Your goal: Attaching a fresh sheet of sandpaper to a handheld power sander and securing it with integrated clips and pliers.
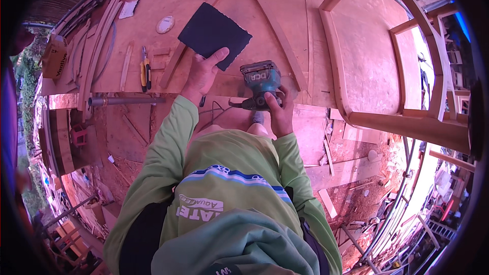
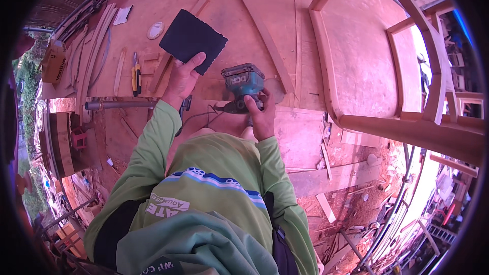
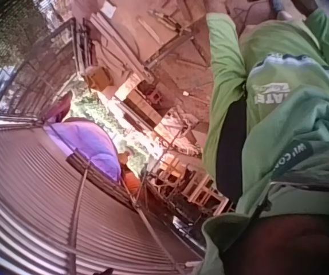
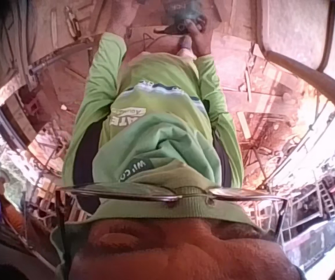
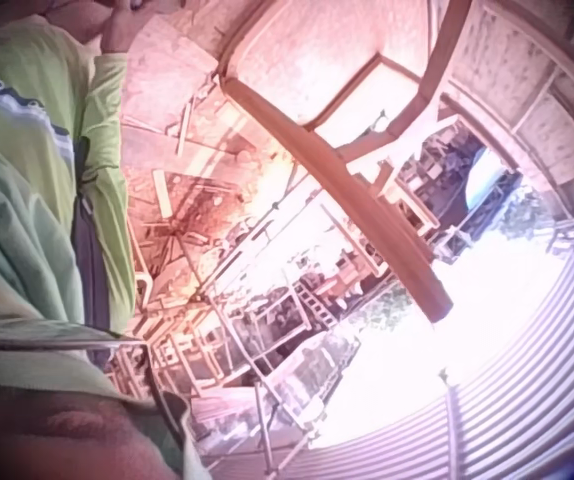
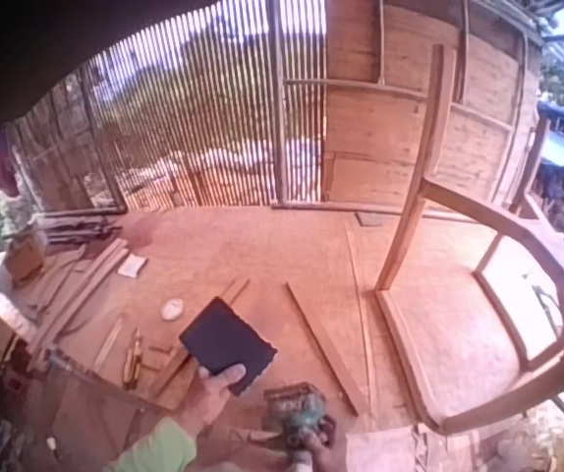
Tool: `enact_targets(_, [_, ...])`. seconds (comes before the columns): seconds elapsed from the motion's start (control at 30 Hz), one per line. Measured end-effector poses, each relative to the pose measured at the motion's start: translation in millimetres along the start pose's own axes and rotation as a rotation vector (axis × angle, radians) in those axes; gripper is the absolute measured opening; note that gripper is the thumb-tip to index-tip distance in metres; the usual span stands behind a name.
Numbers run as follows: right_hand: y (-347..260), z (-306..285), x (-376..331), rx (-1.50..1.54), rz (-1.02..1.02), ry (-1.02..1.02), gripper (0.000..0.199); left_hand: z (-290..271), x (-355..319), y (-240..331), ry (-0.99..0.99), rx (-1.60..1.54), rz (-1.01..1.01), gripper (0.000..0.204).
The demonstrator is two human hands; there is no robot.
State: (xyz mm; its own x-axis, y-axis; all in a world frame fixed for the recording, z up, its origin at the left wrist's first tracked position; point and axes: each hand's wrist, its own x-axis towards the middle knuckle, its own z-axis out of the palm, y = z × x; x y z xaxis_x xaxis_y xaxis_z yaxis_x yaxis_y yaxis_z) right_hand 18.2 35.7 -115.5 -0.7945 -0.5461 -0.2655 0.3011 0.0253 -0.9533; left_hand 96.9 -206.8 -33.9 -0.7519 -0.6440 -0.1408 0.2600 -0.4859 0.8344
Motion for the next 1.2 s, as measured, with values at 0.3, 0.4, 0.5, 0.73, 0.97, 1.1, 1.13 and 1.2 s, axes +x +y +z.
enact_targets(0.3, [-0.8,2.9,31.4,0.605,0.141,-0.056,0.038,-8.7,-22.1,45.4,0.034,-0.019,0.081,0.036])
enact_targets(0.4, [1.1,1.0,38.0,0.613,0.173,-0.042,0.040,-3.1,-25.6,41.5,0.038,0.003,0.089,0.035])
enact_targets(0.5, [-9.8,-0.3,39.9,0.399,0.180,0.113,0.043,-1.6,-27.8,31.2,0.050,0.035,0.053,0.033])
enact_targets(0.73, [17.3,-24.8,46.8,0.097,0.116,0.007,0.048,35.4,-32.0,12.6,0.121,0.140,-0.046,0.025])
enact_targets(0.97, [2.7,-41.1,40.8,-0.693,-0.255,0.190,0.049,39.8,-36.4,16.1,0.093,0.336,-0.168,0.023])
enact_targets(1.1, [10.5,-55.9,43.0,-0.613,-0.216,0.150,0.049,46.7,-39.1,16.6,0.017,0.242,-0.124,0.029])
enact_targets(1.13, [14.5,-58.5,42.7,-0.448,-0.111,0.112,0.049,50.7,-40.4,17.0,0.016,0.186,-0.115,0.033])
enact_targets(1.2, [21.4,-59.2,41.0,-0.492,-0.155,0.130,0.046,44.2,-39.5,12.7,-0.011,0.206,-0.153,0.038])
